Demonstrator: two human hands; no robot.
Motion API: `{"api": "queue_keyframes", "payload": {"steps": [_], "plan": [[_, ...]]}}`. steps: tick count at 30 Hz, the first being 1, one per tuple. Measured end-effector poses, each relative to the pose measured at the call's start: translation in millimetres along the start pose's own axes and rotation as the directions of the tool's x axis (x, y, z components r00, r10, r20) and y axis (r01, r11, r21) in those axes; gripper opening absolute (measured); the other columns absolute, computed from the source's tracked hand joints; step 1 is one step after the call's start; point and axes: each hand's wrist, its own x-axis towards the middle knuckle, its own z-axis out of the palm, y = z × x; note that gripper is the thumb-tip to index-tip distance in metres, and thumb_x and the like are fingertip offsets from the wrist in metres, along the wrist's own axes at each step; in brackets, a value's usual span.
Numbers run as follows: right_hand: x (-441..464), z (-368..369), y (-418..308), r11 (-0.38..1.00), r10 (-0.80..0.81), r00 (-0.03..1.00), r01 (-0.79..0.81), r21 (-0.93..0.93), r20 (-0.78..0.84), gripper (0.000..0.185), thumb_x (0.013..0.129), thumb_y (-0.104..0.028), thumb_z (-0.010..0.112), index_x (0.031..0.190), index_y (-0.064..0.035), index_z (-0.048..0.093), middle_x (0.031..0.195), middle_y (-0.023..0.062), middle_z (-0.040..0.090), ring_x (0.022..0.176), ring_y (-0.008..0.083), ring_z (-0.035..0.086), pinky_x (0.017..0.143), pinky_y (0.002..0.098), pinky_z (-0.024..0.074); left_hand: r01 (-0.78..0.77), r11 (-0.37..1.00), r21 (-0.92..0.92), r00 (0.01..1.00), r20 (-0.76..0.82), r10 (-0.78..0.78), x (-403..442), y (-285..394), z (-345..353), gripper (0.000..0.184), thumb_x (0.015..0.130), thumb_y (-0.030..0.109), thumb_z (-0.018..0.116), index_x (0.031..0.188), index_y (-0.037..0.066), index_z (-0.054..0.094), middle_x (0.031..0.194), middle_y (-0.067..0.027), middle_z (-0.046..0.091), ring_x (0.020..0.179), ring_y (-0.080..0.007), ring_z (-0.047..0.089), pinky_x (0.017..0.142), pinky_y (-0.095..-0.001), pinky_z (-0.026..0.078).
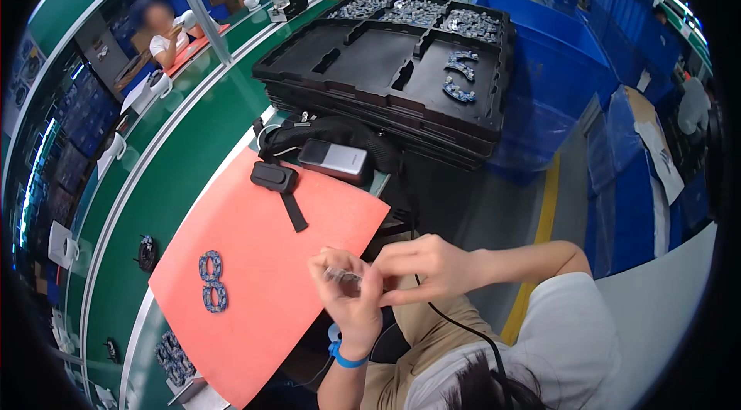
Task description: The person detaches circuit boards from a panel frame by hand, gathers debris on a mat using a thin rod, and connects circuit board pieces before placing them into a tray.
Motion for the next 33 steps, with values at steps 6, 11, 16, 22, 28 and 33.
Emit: {"api": "queue_keyframes", "payload": {"steps": [6, 11, 16, 22, 28, 33], "plan": [[-18, 18, 6, 0.991, 0.119, 0.98, -0.107, 0.08, -0.158, 0.025, 0.082, -0.01, 0.069, 0.103, -0.0004, 0.063, 0.09, 0.0112, 0.062, 0.075, 0.021, 0.062, 0.066, 0.0293, 0.0514, -0.005, 0.984, -0.18, 0.998, -0.062, -0.006, -7, -17, 11, 0.03, 0.086, 0.015, 0.061, 0.094, 0.007, 0.033, 0.087, -0.0039, 0.036, 0.071, -0.01, 0.037, 0.064, -0.025, 0.035], [-16, 19, 8, 0.994, 0.107, 0.951, -0.105, 0.024, -0.29, 0.022, 0.08, -0.006, 0.069, 0.101, -0.0012, 0.065, 0.092, 0.0096, 0.063, 0.078, 0.0204, 0.064, 0.067, 0.0284, 0.0519, 0.059, 0.962, -0.268, 0.994, -0.072, -0.081, -6, -12, 21, 0.053, 0.086, 0.048, 0.047, 0.118, 0.006, 0.041, 0.097, -0.0034, 0.038, 0.088, -0.0125, 0.041, 0.079, -0.0272, 0.036], [-23, 9, 9, 0.984, 0.15, 0.937, -0.173, -0.046, -0.316, 0.021, 0.075, -0.001, 0.072, 0.095, -0.0007, 0.069, 0.096, 0.0131, 0.068, 0.087, 0.0235, 0.068, 0.074, 0.0278, 0.0543, 0.104, 0.966, -0.237, 0.994, -0.001, -0.108, -2, -17, 27, 0.079, 0.078, 0.049, 0.054, 0.139, 0.004, 0.031, 0.104, -0.0036, 0.04, 0.098, -0.015, 0.042, 0.093, -0.031, 0.035], [-17, -32, 2, 0.897, 0.441, 0.779, -0.4, 0.187, -0.446, 0.012, 0.078, -0.002, 0.072, 0.088, 0.0024, 0.068, 0.085, 0.0067, 0.066, 0.074, 0.0081, 0.06, 0.064, 0.0215, 0.048, 0.131, 0.928, -0.348, 0.988, 0.117, -0.096, 15, -20, 43, 0.092, 0.077, 0.046, 0.059, 0.148, 0.008, 0.015, 0.126, -0.009, 0.036, 0.119, -0.0231, 0.038, 0.105, -0.0418, 0.03], [13, -164, 39, 0.878, 0.324, 0.676, -0.476, -0.056, -0.662, 0.012, 0.084, -0.011, 0.068, 0.084, 0.0018, 0.067, 0.073, 0.0012, 0.063, 0.07, 0.0043, 0.055, 0.06, 0.0209, 0.043, -0.015, 0.976, -0.217, 0.999, 0.045, 0.026, 29, -28, 40, 0.084, 0.083, 0.046, 0.053, 0.15, 0.014, 0.012, 0.136, -0.015, 0.029, 0.128, -0.0285, 0.029, 0.11, -0.0471, 0.023], [29, -219, 94, 0.756, 0.583, 0.671, -0.655, 0.003, -0.458, 0.015, 0.084, -0.015, 0.069, 0.083, -0.0003, 0.067, 0.071, -0.0008, 0.061, 0.065, 0.0041, 0.052, 0.059, 0.0208, 0.0412, -0.076, 0.994, -0.078, 0.996, -0.058, 0.072, 17, -36, 26, 0.08, 0.085, 0.038, 0.053, 0.149, 0.012, 0.013, 0.135, -0.0145, 0.032, 0.127, -0.028, 0.031, 0.108, -0.0474, 0.026]]}}
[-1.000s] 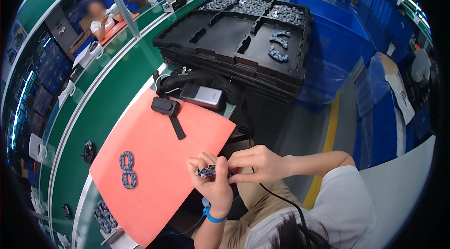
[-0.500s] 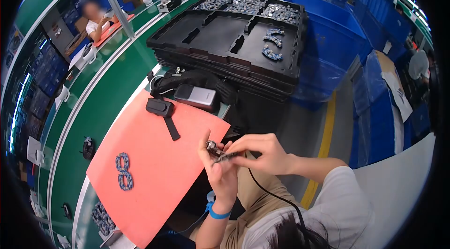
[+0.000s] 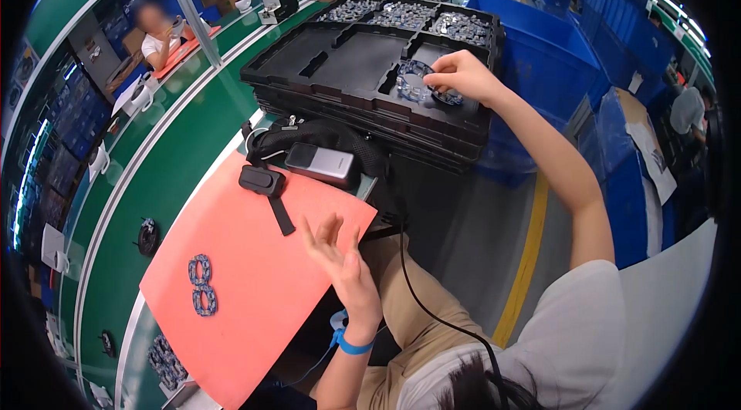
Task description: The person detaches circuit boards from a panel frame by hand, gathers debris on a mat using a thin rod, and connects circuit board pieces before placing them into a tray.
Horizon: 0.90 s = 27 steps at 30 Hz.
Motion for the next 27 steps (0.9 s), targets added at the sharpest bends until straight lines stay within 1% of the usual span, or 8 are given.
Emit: {"api": "queue_keyframes", "payload": {"steps": [7, 10, 14, 16, 21, 23, 24, 27], "plan": [[59, -31, 20, 0.905, -0.026, 0.995, 0.062, -0.42, 0.092, 0.025, 0.086, -0.027, 0.061, 0.089, -0.0024, 0.065, 0.074, 0.0036, 0.062, 0.068, 0.0113, 0.054, 0.064, 0.0266, 0.0433, -0.073, 0.967, 0.242, 0.988, -0.112, 0.103, -23, 15, -44, 0.072, 0.086, 0.025, 0.05, 0.145, 0.001, 0.018, 0.13, -0.0167, 0.032, 0.121, -0.026, 0.035, 0.102, -0.0434, 0.034], [93, -48, 45, 0.629, -0.098, 0.986, 0.169, -0.758, 0.138, 0.025, 0.083, -0.025, 0.058, 0.096, -0.0044, 0.064, 0.084, 0.0123, 0.065, 0.08, 0.0274, 0.059, 0.083, 0.0362, 0.0449, -0.067, 0.897, 0.437, 0.965, -0.199, 0.169, -32, 26, -63, 0.061, 0.083, 0.022, 0.046, 0.139, 0.002, 0.03, 0.126, -0.0134, 0.037, 0.118, -0.0224, 0.037, 0.099, -0.0398, 0.034], [115, -48, 64, 0.558, -0.142, 0.972, 0.233, -0.796, 0.185, 0.023, 0.083, -0.023, 0.058, 0.097, -0.0051, 0.063, 0.09, 0.0132, 0.064, 0.082, 0.0306, 0.058, 0.088, 0.0391, 0.0424, -0.092, 0.817, 0.569, 0.938, -0.227, 0.264, -42, 36, -92, 0.049, 0.085, 0.017, 0.046, 0.13, -0.002, 0.038, 0.124, -0.0132, 0.039, 0.117, -0.0221, 0.038, 0.098, -0.0396, 0.037], [111, -34, 45, 0.572, -0.356, 0.93, 0.297, -0.765, 0.095, 0.021, 0.083, -0.022, 0.058, 0.096, -0.0054, 0.062, 0.092, 0.0131, 0.063, 0.081, 0.0294, 0.057, 0.083, 0.039, 0.0445, -0.086, 0.777, 0.624, 0.92, -0.249, 0.303, -50, 46, -112, 0.045, 0.086, 0.015, 0.045, 0.127, -0.002, 0.041, 0.123, -0.013, 0.04, 0.117, -0.0222, 0.039, 0.098, -0.0395, 0.037], [56, 12, -12, 0.791, -0.432, 0.901, 0.35, -0.501, -0.052, 0.02, 0.083, -0.019, 0.061, 0.093, -0.002, 0.059, 0.083, 0.0112, 0.059, 0.078, 0.0252, 0.059, 0.073, 0.035, 0.0483, -0.047, 0.602, 0.797, 0.874, -0.26, 0.411, -70, 74, -181, 0.035, 0.089, 0.013, 0.048, 0.119, -0.003, 0.044, 0.116, -0.012, 0.046, 0.111, -0.0229, 0.044, 0.096, -0.0377, 0.038], [34, 12, -26, 0.615, -0.376, 0.926, 0.216, -0.758, -0.042, 0.017, 0.082, -0.016, 0.06, 0.093, -0.0026, 0.06, 0.086, 0.014, 0.062, 0.084, 0.0272, 0.062, 0.076, 0.0362, 0.0491, -0.023, 0.531, 0.847, 0.85, -0.263, 0.457, -74, 84, -203, 0.033, 0.09, 0.015, 0.051, 0.118, -0.003, 0.045, 0.115, -0.0112, 0.047, 0.108, -0.0212, 0.045, 0.096, -0.036, 0.037], [37, 8, -18, 0.616, -0.376, 0.926, 0.215, -0.758, -0.042, 0.017, 0.082, -0.016, 0.06, 0.093, -0.0026, 0.06, 0.086, 0.014, 0.062, 0.084, 0.0272, 0.062, 0.076, 0.0362, 0.0491, -0.023, 0.53, 0.848, 0.85, -0.263, 0.457, -76, 89, -211, 0.033, 0.09, 0.015, 0.051, 0.118, -0.003, 0.045, 0.115, -0.0112, 0.047, 0.108, -0.0212, 0.045, 0.096, -0.036, 0.037], [59, -17, 24, 0.449, -0.151, 0.977, -0.069, -0.891, -0.152, 0.016, 0.079, -0.012, 0.058, 0.092, -0.0042, 0.063, 0.092, 0.015, 0.066, 0.091, 0.0294, 0.063, 0.078, 0.04, 0.0503, 0.07, 0.471, 0.879, 0.777, -0.344, 0.527, -91, 97, -240, 0.03, 0.087, 0.011, 0.052, 0.113, -0.004, 0.046, 0.11, -0.0128, 0.047, 0.105, -0.0257, 0.045, 0.095, -0.0396, 0.036]]}}
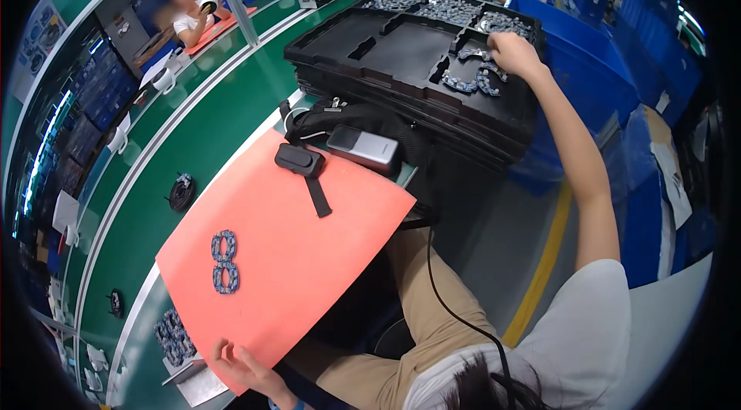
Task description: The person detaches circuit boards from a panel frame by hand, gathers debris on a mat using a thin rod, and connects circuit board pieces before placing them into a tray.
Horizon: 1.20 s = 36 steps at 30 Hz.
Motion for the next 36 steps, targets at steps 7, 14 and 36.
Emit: {"api": "queue_keyframes", "payload": {"steps": [7, 14, 36], "plan": [[-20, -21, 20, 0.996, 0.084, 0.99, -0.082, -0.022, 0.109, 0.018, 0.075, -0.02, 0.066, 0.085, -0.005, 0.064, 0.091, 0.0142, 0.068, 0.087, 0.0303, 0.065, 0.076, 0.0389, 0.0513, -0.068, 0.982, 0.175, 0.997, -0.031, 0.075, 3, -27, -13, 0.038, 0.088, 0.022, 0.064, 0.116, -0.002, 0.053, 0.107, -0.0161, 0.055, 0.093, -0.0263, 0.055, 0.079, -0.0345, 0.049], [-42, -26, -13, 0.924, -0.191, 0.979, 0.153, 0.351, 0.077, 0.014, 0.078, -0.015, 0.067, 0.082, -0.002, 0.064, 0.076, 0.0108, 0.064, 0.072, 0.0234, 0.063, 0.068, 0.0338, 0.0503, -0.19, 0.86, 0.474, 0.981, 0.066, 0.18, 16, -13, -18, 0.027, 0.088, 0.021, 0.065, 0.104, 0.0, 0.059, 0.097, -0.0104, 0.058, 0.085, -0.0213, 0.056, 0.074, -0.0324, 0.049], [-182, -68, -192, 0.442, -0.529, 0.792, 0.564, 0.697, -0.305, 0.009, 0.076, 0.006, 0.059, 0.083, 0.0009, 0.062, 0.084, 0.0104, 0.063, 0.081, 0.0224, 0.062, 0.074, 0.0312, 0.048, -0.079, 0.866, 0.493, 0.993, 0.113, 0.026, 9, -29, -23, 0.047, 0.08, 0.012, 0.064, 0.12, -0.002, 0.045, 0.12, -0.0197, 0.046, 0.115, -0.0367, 0.04, 0.101, -0.0463, 0.029]]}}
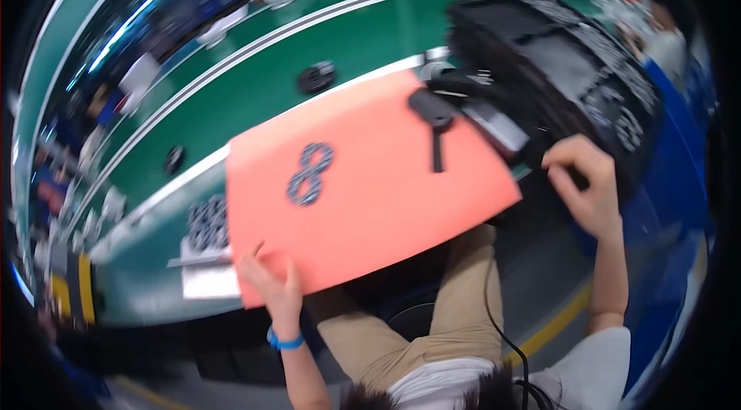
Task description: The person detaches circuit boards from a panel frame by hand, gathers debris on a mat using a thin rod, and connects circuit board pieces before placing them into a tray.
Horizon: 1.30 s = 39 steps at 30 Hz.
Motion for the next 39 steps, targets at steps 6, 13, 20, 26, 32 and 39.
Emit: {"api": "queue_keyframes", "payload": {"steps": [6, 13, 20, 26, 32, 39], "plan": [[45, 88, 3, 0.892, -0.323, 0.851, 0.127, 0.433, 0.414, 0.014, 0.079, -0.009, 0.064, 0.092, -0.002, 0.063, 0.09, 0.0102, 0.063, 0.088, 0.0259, 0.061, 0.079, 0.0333, 0.048, -0.037, 0.99, 0.135, 0.997, 0.072, 0.028, 33, 44, 12, 0.065, 0.079, 0.028, 0.07, 0.125, -0.007, 0.042, 0.119, -0.0244, 0.048, 0.114, -0.0406, 0.043, 0.098, -0.0477, 0.034], [140, 292, 19, 0.944, -0.256, 0.933, 0.185, 0.274, 0.252, 0.033, 0.089, -0.029, 0.053, 0.096, 0.0001, 0.066, 0.101, 0.0174, 0.063, 0.097, 0.0319, 0.058, 0.086, 0.0418, 0.0457, -0.21, 0.954, 0.214, 0.929, 0.348, 0.127, 102, 79, 77, 0.07, 0.07, 0.046, 0.076, 0.109, -0.008, 0.053, 0.105, -0.0252, 0.057, 0.102, -0.038, 0.052, 0.089, -0.0428, 0.043], [135, 317, 27, 0.896, -0.061, 0.981, -0.027, 0.443, 0.183, 0.036, 0.09, -0.029, 0.052, 0.082, 0.0032, 0.065, 0.086, 0.0191, 0.064, 0.084, 0.0336, 0.061, 0.078, 0.0422, 0.0477, -0.277, 0.956, -0.094, 0.889, 0.352, 0.292, 128, 53, 125, 0.064, 0.07, 0.029, 0.075, 0.116, -0.007, 0.05, 0.106, -0.0223, 0.055, 0.101, -0.0361, 0.052, 0.086, -0.0434, 0.044], [149, 307, -9, 0.966, 0.152, 0.916, -0.217, 0.139, 0.372, 0.046, 0.091, -0.038, 0.05, 0.074, -0.0003, 0.069, 0.069, 0.016, 0.067, 0.063, 0.0296, 0.065, 0.064, 0.042, 0.0516, -0.393, 0.916, -0.086, 0.903, 0.153, 0.402, 122, 45, 99, 0.056, 0.069, 0.018, 0.068, 0.115, -0.006, 0.049, 0.104, -0.0203, 0.051, 0.101, -0.0355, 0.047, 0.086, -0.0442, 0.043], [148, 301, -10, 0.773, 0.178, 0.861, -0.422, 0.474, 0.476, 0.048, 0.088, -0.041, 0.059, 0.068, 0.0023, 0.067, 0.059, 0.0135, 0.064, 0.049, 0.0185, 0.061, 0.052, 0.0341, 0.0494, -0.283, 0.949, -0.139, 0.899, 0.306, 0.313, 121, 54, 94, 0.038, 0.067, 0.019, 0.067, 0.095, -0.002, 0.051, 0.09, -0.0163, 0.053, 0.089, -0.0325, 0.052, 0.075, -0.0418, 0.046], [156, 295, 1, 0.465, 0.155, 0.787, -0.591, 0.659, 0.597, 0.048, 0.089, -0.043, 0.062, 0.055, -0.0083, 0.056, 0.051, 0.0005, 0.052, 0.04, 0.0059, 0.045, 0.037, 0.0211, 0.0335, -0.342, 0.926, -0.16, 0.919, 0.149, 0.365, 126, 64, 102, 0.034, 0.065, 0.02, 0.067, 0.087, 0.0, 0.05, 0.081, -0.0143, 0.053, 0.078, -0.0328, 0.053, 0.064, -0.042, 0.045]]}}
